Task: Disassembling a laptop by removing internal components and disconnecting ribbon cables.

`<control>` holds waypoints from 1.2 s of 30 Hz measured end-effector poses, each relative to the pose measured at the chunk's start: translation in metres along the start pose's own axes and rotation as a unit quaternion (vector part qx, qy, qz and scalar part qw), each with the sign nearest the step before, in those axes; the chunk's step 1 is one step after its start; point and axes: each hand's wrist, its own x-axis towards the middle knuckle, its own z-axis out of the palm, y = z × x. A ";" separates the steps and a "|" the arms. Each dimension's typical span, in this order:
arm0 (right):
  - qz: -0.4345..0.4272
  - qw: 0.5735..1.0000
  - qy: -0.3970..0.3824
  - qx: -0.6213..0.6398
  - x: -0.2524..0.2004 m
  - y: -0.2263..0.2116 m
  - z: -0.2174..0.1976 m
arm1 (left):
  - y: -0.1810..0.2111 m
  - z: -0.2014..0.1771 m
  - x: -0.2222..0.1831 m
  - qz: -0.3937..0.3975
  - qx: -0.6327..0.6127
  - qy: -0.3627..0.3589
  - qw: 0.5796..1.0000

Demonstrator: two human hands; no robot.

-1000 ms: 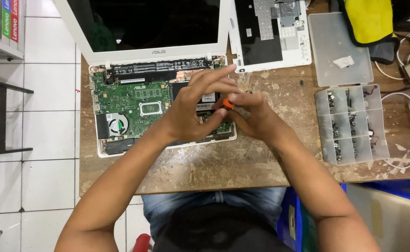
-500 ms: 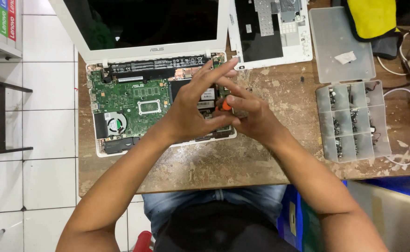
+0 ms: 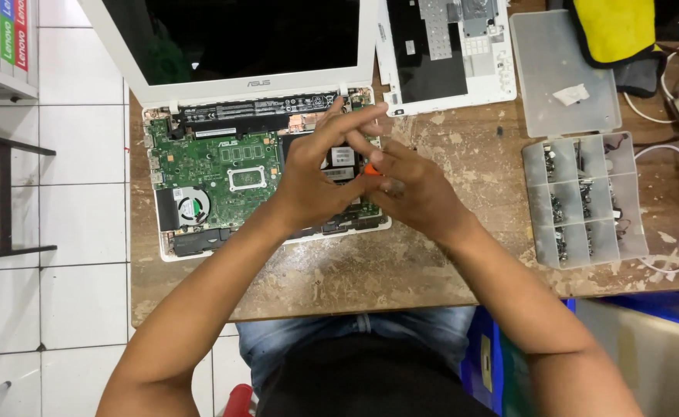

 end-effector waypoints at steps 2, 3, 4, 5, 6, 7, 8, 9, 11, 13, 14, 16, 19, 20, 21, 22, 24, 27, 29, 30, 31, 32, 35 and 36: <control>-0.030 0.992 -0.015 0.118 0.012 -0.002 -0.009 | -0.005 -0.002 0.000 -0.002 0.018 -0.014 1.000; -0.058 0.970 -0.030 0.236 0.017 -0.004 -0.013 | -0.008 -0.004 -0.001 -0.006 0.036 -0.029 0.999; -0.060 0.970 -0.030 0.235 0.015 -0.001 -0.011 | -0.006 -0.008 0.001 -0.005 0.037 -0.029 0.999; -0.044 0.975 -0.027 0.216 0.013 0.002 -0.010 | -0.005 -0.012 0.003 0.004 0.008 -0.081 0.997; -0.024 0.979 -0.025 0.200 0.007 0.002 -0.007 | -0.003 -0.014 0.001 0.008 -0.025 -0.133 0.991; -0.021 0.979 -0.026 0.202 0.000 0.007 -0.001 | 0.003 -0.015 0.002 0.005 -0.027 -0.133 0.991; -0.021 0.991 0.016 0.133 -0.007 0.012 0.005 | 0.007 -0.015 0.004 -0.003 -0.049 -0.140 0.989; -0.020 0.996 0.057 0.062 -0.013 0.017 0.009 | 0.012 -0.016 0.007 -0.010 -0.071 -0.148 0.986; -0.029 0.998 0.052 0.018 -0.007 0.013 0.009 | -0.003 -0.005 0.002 0.006 -0.044 -0.089 0.995; -0.038 0.998 0.046 -0.027 0.002 0.005 0.002 | -0.010 0.001 0.000 0.023 -0.017 -0.029 0.999; -0.053 0.996 0.016 0.063 0.010 0.000 -0.003 | -0.009 0.000 0.000 0.016 -0.006 -0.033 0.999; -0.068 0.986 -0.013 0.152 0.015 -0.003 -0.008 | -0.004 -0.004 0.003 0.009 0.005 -0.037 0.999; -0.061 0.984 -0.001 0.170 0.003 0.003 0.000 | 0.010 -0.014 0.005 -0.019 -0.035 -0.139 0.990; -0.048 0.991 0.024 0.119 -0.002 0.007 0.003 | 0.012 -0.016 0.007 -0.022 -0.055 -0.173 0.983; -0.035 0.996 0.049 0.067 -0.007 0.010 0.005 | 0.015 -0.018 0.009 -0.024 -0.075 -0.206 0.975; -0.037 0.996 0.050 0.065 -0.006 0.010 0.005 | 0.012 -0.016 0.008 -0.021 -0.074 -0.206 0.976; -0.060 0.993 0.069 0.080 -0.004 0.009 0.009 | 0.009 -0.013 0.003 -0.027 -0.072 -0.172 0.982; -0.071 0.990 0.001 0.125 0.011 0.000 -0.006 | 0.002 -0.014 0.006 0.032 -0.108 -0.096 0.989; -0.058 0.986 -0.018 0.154 0.010 0.002 -0.011 | -0.007 -0.016 0.004 0.021 -0.104 -0.067 0.992; -0.044 0.980 -0.041 0.187 0.009 0.002 -0.012 | -0.010 -0.017 0.000 0.005 -0.099 -0.035 0.995; -0.045 0.980 -0.042 0.191 0.007 0.003 -0.004 | -0.017 -0.017 0.001 0.003 -0.097 -0.033 0.995; -0.032 0.993 0.018 0.111 0.004 0.004 0.003 | -0.023 -0.015 0.002 -0.005 -0.099 0.000 0.995; -0.008 0.995 0.100 0.029 -0.003 0.010 0.014 | -0.029 -0.011 0.004 -0.010 -0.071 0.038 0.997; 0.003 0.992 0.120 0.034 -0.004 0.013 0.018 | -0.029 -0.011 0.003 -0.013 -0.039 0.045 0.998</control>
